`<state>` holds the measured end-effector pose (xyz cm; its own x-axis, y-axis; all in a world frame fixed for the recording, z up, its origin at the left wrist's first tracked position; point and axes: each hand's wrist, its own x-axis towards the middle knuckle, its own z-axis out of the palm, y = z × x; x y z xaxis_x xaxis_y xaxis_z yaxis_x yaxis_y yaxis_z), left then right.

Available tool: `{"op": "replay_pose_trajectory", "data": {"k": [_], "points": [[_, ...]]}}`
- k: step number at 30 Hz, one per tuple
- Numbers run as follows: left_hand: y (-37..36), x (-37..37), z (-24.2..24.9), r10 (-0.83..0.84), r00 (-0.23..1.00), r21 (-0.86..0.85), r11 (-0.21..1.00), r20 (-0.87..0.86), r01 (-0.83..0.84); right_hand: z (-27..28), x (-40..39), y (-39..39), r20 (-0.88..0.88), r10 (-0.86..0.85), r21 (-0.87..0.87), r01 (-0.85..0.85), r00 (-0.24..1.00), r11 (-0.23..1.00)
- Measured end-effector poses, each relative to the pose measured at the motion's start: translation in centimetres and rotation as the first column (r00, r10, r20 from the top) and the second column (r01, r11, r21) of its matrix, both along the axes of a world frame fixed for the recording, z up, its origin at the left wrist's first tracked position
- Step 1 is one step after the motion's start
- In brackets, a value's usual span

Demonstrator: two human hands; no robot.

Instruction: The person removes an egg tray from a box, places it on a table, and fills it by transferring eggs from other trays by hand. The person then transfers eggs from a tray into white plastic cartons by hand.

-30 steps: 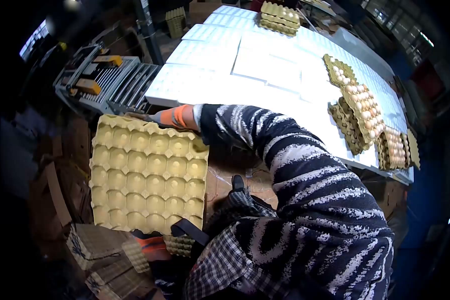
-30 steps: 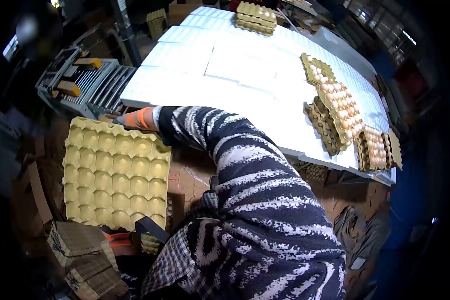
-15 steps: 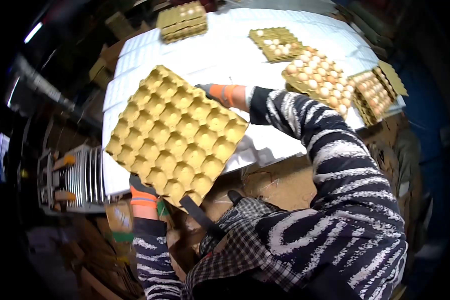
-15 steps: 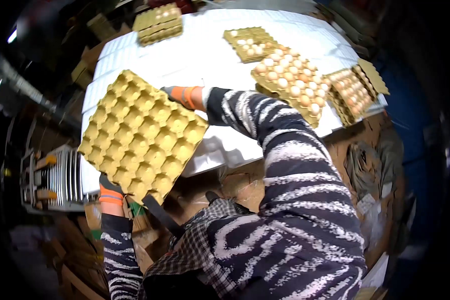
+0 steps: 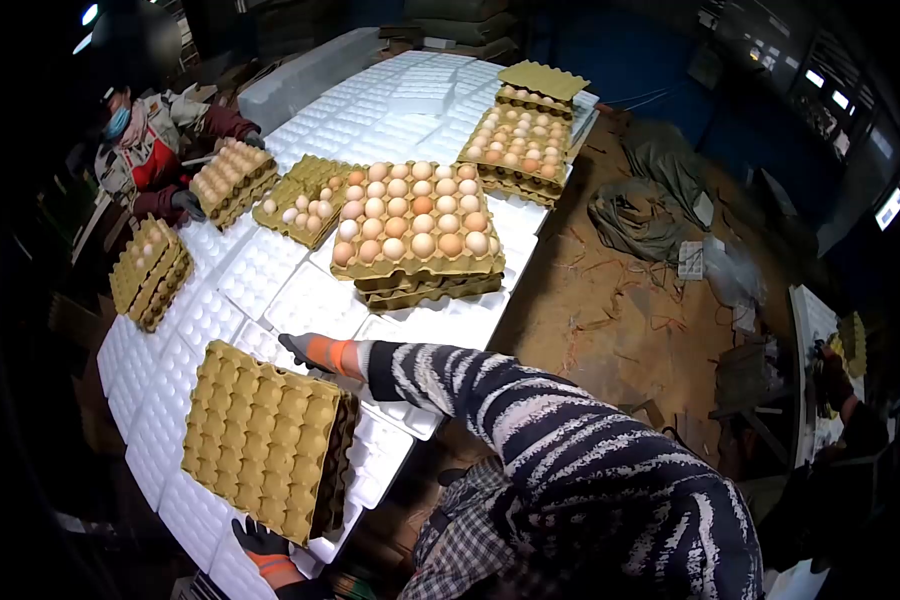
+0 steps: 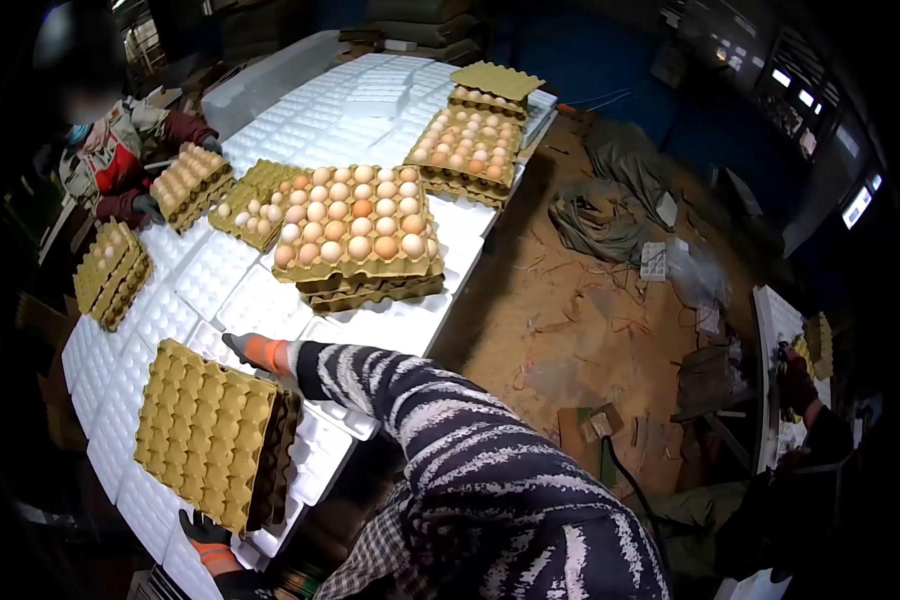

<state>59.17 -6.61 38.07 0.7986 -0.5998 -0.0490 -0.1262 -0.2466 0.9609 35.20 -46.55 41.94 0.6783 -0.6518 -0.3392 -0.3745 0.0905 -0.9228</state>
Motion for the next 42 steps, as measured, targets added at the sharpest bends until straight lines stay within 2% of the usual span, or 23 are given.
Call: {"op": "replay_pose_trajectory", "data": {"k": [1,2,3,4,5,6,7,8,11,13,14,15,19,20,23,24,25,28,31,33,34,36,42], "points": [[1.2,0.0,-0.1,0.133,0.978,-0.15,0.976,-0.163,-0.158,2.1,-3.4,1.1,0.057,0.04,-0.279,-0.022,0.998,0.96],[2.5,-0.4,0.0,0.203,0.941,-0.267,0.923,-0.272,-0.276,1.2,-6.5,2.3,0.246,0.065,-0.645,0.113,0.967,0.756],[3.7,-1.3,0.2,0.222,0.92,-0.364,0.868,-0.322,-0.337,4.7,-10.9,6.3,0.28,-0.058,-0.575,0.216,0.958,0.789],[4.7,-3.5,1.7,0.246,0.963,-0.35,0.897,-0.108,-0.269,7.9,-15.8,9.8,0.26,-0.078,-0.493,0.201,0.963,0.846],[5.5,-6.6,4.0,0.202,0.932,-0.238,0.962,0.3,-0.132,7.4,-19.7,12.1,0.259,-0.064,-0.526,0.196,0.964,0.827],[6.1,-10.2,6.5,0.108,0.72,-0.101,0.994,0.686,-0.053,6.7,-23.6,14.5,0.16,-0.089,-0.522,0.161,0.983,0.838],[6.4,-13.8,8.7,0.014,0.466,-0.006,1.0,0.885,-0.019,5.8,-27.2,17.1,0.002,-0.139,-0.533,0.119,0.99,0.838],[6.0,-16.7,10.3,-0.041,0.327,0.037,0.999,0.944,0.019,3.5,-31.0,19.1,-0.112,-0.144,-0.569,0.056,0.983,0.82],[0.8,-17.8,7.5,0.078,0.825,-0.242,0.967,0.56,0.073,-5.3,-41.1,24.8,-0.365,-0.188,-0.469,-0.005,0.912,0.883],[-2.4,-17.7,7.3,-0.142,0.448,0.144,0.989,0.883,0.029,-8.4,-46.4,27.1,-0.488,-0.165,-0.265,0.034,0.857,0.964],[-4.6,-20.4,11.3,-0.412,0.422,0.501,0.857,0.807,-0.122,-8.0,-48.1,27.8,-0.531,-0.13,-0.112,0.082,0.837,0.99],[-6.2,-22.6,14.4,-0.633,0.44,0.765,0.586,0.637,-0.266,-9.1,-49.7,28.4,-0.553,-0.113,-0.104,0.067,0.825,0.992],[-6.0,-17.7,10.1,-0.491,0.583,0.662,0.742,0.647,-0.109,-11.7,-55.5,26.4,-0.606,-0.048,-0.062,0.013,0.794,0.998],[-5.6,-17.2,9.7,-0.485,0.556,0.631,0.77,0.675,-0.095,-8.9,-56.2,25.3,-0.658,-0.049,-0.053,0.019,0.751,0.998],[-6.2,-16.9,10.5,-0.349,0.523,0.462,0.881,0.778,-0.099,-14.6,-63.6,22.7,-0.655,-0.048,-0.065,0.007,0.754,0.998],[-7.2,-17.1,11.3,-0.199,0.475,0.29,0.949,0.857,-0.126,-15.3,-66.0,22.0,-0.646,-0.088,-0.123,0.011,0.758,0.992],[-9.3,-18.6,14.3,-0.126,0.51,0.26,0.944,0.851,-0.201,-15.6,-68.4,21.3,-0.638,-0.124,-0.177,0.012,0.76,0.984],[-17.2,-23.0,21.0,0.056,0.315,0.068,0.928,0.948,-0.367,-18.1,-76.3,18.3,-0.581,-0.21,-0.205,0.108,0.787,0.973],[-29.3,-31.6,27.3,0.151,0.385,-0.155,0.988,0.91,-0.02,-16.1,-81.7,13.4,-0.664,-0.272,-0.286,0.101,0.696,0.953],[-37.6,-39.8,31.0,0.021,0.433,-0.099,0.983,0.901,0.157,-15.4,-84.7,10.2,-0.675,-0.343,-0.393,0.074,0.653,0.916],[-42.1,-44.0,33.0,0.016,0.278,-0.125,0.918,0.961,0.377,-14.7,-85.5,8.3,-0.646,-0.361,-0.39,0.116,0.673,0.914],[-50.8,-53.2,36.5,0.075,0.092,-0.111,0.865,0.993,0.49,-12.9,-86.2,4.3,-0.585,-0.405,-0.384,0.2,0.703,0.902],[-78.1,-73.8,36.6,0.048,0.11,-0.111,0.713,0.993,0.693,-14.7,-91.5,-2.6,-0.496,-0.536,-0.334,0.42,0.683,0.844]]}}
